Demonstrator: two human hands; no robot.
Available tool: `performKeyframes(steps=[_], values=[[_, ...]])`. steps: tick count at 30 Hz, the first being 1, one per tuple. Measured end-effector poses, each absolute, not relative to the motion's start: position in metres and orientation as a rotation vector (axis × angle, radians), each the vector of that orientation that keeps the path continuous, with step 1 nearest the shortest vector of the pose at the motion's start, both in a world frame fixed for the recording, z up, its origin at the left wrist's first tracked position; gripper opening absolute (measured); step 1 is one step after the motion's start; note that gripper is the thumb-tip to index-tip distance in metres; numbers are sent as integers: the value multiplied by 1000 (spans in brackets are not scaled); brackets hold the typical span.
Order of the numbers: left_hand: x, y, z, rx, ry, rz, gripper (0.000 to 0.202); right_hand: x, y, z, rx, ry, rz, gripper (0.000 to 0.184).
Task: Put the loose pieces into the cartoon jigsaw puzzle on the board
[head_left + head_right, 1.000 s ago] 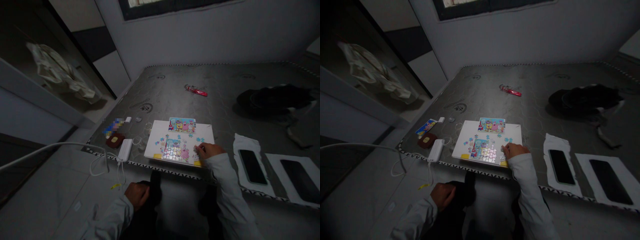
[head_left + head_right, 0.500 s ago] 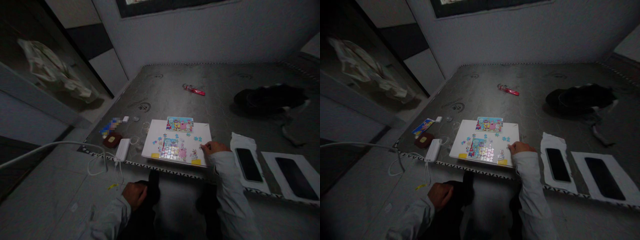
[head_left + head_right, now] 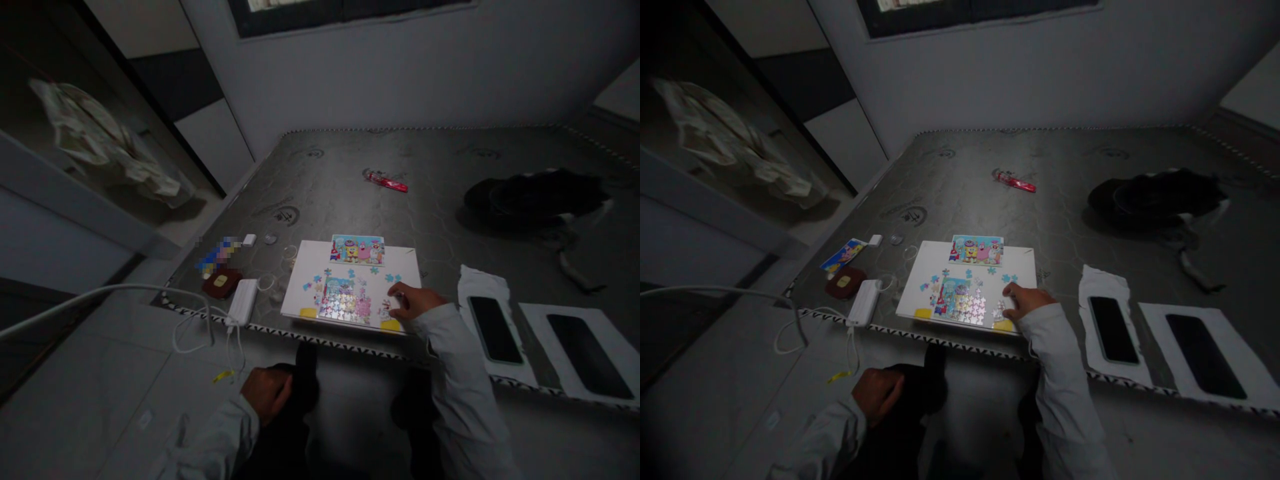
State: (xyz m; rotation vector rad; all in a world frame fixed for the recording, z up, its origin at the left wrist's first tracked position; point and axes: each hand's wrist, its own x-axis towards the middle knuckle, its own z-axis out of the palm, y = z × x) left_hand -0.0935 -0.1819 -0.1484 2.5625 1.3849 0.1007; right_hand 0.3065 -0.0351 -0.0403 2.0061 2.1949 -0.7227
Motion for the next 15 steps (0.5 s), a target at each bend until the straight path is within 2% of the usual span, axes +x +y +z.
performKeyframes(steps=[7,12,15], values=[[-93,-181,-152,2563,1383,124,45,283,-37,-33,1947,2236,-664,35],[-94,-181,-153,2573,1379,128,43,244,-43,-30,1880,2243,-618,67],[-95,-181,-156,2579,1390,135,43,232,-45,-33,1872,2224,-595,72]])
